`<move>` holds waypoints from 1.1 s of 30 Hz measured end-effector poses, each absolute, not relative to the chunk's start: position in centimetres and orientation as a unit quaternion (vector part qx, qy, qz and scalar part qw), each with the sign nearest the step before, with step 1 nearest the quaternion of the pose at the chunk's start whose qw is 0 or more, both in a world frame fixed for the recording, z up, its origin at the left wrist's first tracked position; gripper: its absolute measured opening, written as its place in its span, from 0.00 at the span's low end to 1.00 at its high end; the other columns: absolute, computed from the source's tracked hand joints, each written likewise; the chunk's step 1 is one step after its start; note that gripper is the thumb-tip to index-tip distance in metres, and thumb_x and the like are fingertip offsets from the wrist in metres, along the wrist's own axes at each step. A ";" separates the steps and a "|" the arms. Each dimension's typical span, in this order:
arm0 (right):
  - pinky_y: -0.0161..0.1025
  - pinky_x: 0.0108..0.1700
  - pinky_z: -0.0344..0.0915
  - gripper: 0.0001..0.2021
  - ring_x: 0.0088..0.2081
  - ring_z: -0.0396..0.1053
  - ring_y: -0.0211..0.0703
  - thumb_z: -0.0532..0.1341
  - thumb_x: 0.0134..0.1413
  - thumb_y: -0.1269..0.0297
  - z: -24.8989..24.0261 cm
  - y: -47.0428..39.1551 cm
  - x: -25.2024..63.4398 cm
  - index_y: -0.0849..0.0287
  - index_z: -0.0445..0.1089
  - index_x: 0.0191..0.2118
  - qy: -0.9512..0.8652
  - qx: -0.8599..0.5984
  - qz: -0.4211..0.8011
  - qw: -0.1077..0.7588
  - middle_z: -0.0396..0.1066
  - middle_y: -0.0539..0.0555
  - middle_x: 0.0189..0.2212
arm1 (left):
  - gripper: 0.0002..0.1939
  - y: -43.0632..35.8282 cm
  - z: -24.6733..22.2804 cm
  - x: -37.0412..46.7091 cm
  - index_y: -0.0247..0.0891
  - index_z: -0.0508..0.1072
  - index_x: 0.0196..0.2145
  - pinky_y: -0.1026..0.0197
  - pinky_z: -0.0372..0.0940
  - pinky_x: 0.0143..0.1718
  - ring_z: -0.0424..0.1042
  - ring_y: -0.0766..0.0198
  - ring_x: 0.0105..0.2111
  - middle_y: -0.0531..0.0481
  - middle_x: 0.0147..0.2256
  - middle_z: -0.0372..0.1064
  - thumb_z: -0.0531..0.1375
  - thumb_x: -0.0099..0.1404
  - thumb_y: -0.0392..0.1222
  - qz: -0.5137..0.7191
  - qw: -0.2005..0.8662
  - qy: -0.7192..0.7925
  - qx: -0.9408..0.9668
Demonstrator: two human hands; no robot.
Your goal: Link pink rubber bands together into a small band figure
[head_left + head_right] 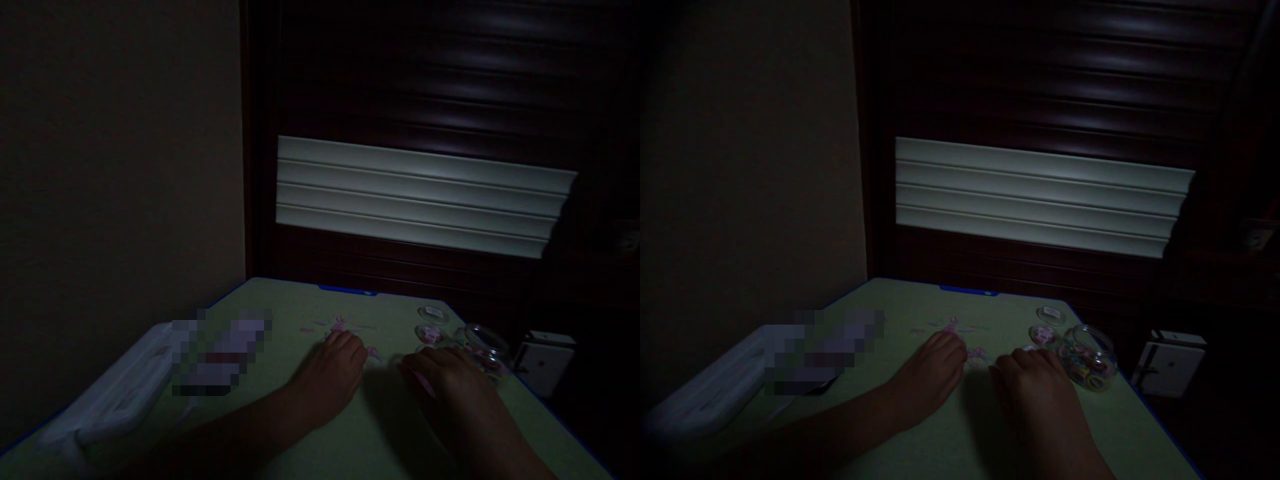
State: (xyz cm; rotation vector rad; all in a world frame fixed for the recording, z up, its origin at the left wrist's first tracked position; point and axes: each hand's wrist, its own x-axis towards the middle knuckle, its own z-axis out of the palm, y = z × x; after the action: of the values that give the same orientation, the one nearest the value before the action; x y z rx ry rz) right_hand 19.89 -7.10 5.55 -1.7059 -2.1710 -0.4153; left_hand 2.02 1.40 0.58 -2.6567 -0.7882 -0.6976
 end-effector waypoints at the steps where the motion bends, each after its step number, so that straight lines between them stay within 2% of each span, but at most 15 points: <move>1: 0.39 0.36 0.55 0.09 0.32 0.67 0.42 0.54 0.55 0.72 5.5 -7.1 19.9 0.56 0.71 0.29 -0.766 -0.600 -0.147 0.177 0.71 0.51 0.27 | 0.06 1.4 0.6 2.0 0.35 0.64 0.35 0.53 0.58 0.44 0.61 0.60 0.37 0.48 0.35 0.63 0.48 0.65 0.32 -0.243 0.140 -0.268 -0.922; 11: 0.37 0.34 0.53 0.07 0.27 0.65 0.40 0.60 0.47 0.75 3.8 -6.4 20.2 0.54 0.71 0.28 -0.782 -0.519 -0.236 0.250 0.68 0.47 0.22 | 0.07 1.3 0.1 1.6 0.34 0.66 0.36 0.56 0.59 0.40 0.61 0.61 0.36 0.47 0.33 0.63 0.48 0.67 0.33 -0.298 0.153 -0.178 -0.925; 19: 0.36 0.34 0.52 0.08 0.26 0.65 0.39 0.62 0.41 0.76 3.5 -5.9 20.0 0.54 0.70 0.25 -0.790 -0.499 -0.257 0.246 0.69 0.46 0.21 | 0.07 0.2 1.6 1.2 0.30 0.67 0.38 0.57 0.62 0.39 0.64 0.62 0.36 0.45 0.33 0.66 0.50 0.66 0.31 -0.321 0.194 -0.091 -0.922; 26: 0.36 0.35 0.51 0.09 0.27 0.66 0.36 0.59 0.44 0.78 2.8 -5.5 20.2 0.55 0.68 0.23 -0.806 -0.486 -0.264 0.210 0.68 0.46 0.21 | 0.07 0.4 1.4 1.3 0.32 0.67 0.38 0.58 0.64 0.38 0.65 0.63 0.36 0.46 0.32 0.67 0.50 0.66 0.30 -0.358 0.191 -0.058 -0.912; 33: 0.35 0.34 0.51 0.09 0.27 0.65 0.37 0.60 0.43 0.78 2.8 -5.7 20.4 0.55 0.68 0.23 -0.804 -0.489 -0.247 0.230 0.68 0.45 0.21 | 0.07 0.3 1.2 1.5 0.31 0.67 0.37 0.57 0.64 0.40 0.65 0.63 0.36 0.45 0.32 0.67 0.50 0.66 0.30 -0.361 0.197 -0.064 -0.909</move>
State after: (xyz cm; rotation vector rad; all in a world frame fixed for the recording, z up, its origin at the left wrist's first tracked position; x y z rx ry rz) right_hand 20.35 -5.65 2.80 -1.3440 -2.2124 -0.6800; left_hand 1.46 0.27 1.23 -2.5468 -0.1798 -1.0105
